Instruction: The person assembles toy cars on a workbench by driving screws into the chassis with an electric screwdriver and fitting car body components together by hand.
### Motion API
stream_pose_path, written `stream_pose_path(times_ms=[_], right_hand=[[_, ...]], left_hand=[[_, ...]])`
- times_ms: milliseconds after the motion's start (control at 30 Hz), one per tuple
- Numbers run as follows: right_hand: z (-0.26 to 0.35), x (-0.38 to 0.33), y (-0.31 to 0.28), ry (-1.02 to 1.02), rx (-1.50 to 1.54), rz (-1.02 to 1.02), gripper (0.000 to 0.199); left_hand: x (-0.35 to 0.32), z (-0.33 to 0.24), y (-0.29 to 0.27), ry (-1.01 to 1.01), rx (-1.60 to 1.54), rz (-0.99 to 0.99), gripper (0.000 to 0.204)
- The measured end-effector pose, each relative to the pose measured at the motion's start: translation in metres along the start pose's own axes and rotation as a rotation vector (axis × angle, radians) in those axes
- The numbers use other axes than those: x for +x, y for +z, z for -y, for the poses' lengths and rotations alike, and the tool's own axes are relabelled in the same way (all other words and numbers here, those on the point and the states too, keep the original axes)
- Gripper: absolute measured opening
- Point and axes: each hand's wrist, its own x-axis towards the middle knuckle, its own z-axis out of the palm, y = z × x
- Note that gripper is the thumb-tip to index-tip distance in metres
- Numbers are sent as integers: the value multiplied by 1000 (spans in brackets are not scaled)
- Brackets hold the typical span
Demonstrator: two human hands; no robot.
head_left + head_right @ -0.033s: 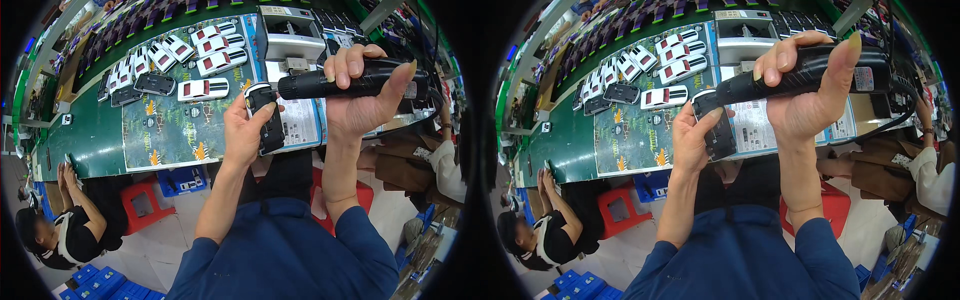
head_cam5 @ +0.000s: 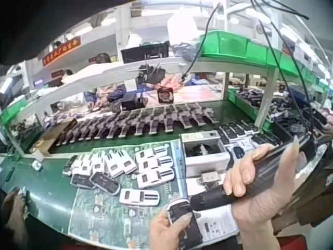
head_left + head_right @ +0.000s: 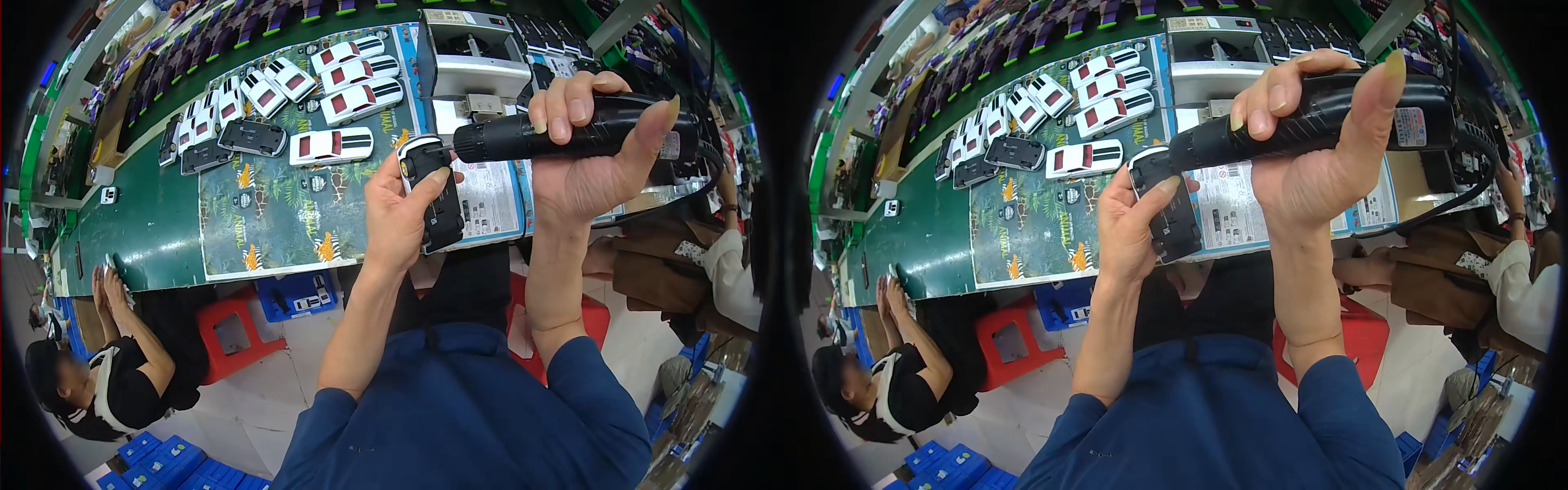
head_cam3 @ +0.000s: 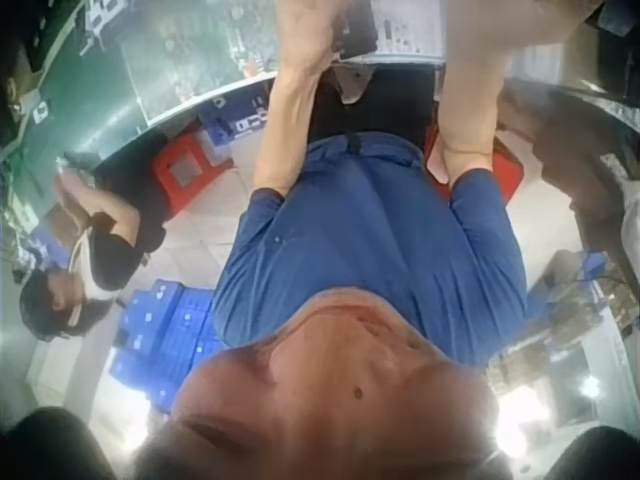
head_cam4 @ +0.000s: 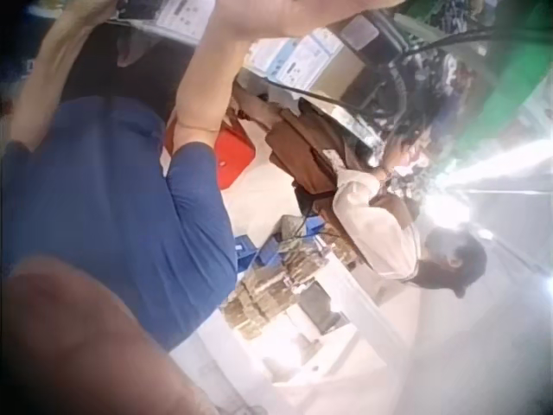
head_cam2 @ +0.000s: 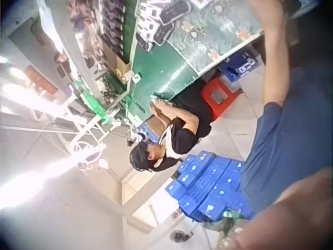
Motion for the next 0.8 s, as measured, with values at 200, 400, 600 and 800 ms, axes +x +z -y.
stream_pose_path(times_ms=[200, 400, 600, 800], right_hand=[[-2, -5, 1, -40, -34, 39, 50], [-8, -15, 15, -56, -172, 176, 51], [-17, -13, 9, -2, -234, 327, 43], [-17, -14, -2, 55, -261, 436, 41]], left_hand=[[-3, 2, -2, 14, 30, -4, 26], [-7, -1, 4, -36, 54, -34, 19], [-8, 1, -1, -133, 42, -41, 21], [-9, 2, -1, -236, 68, -33, 19]])
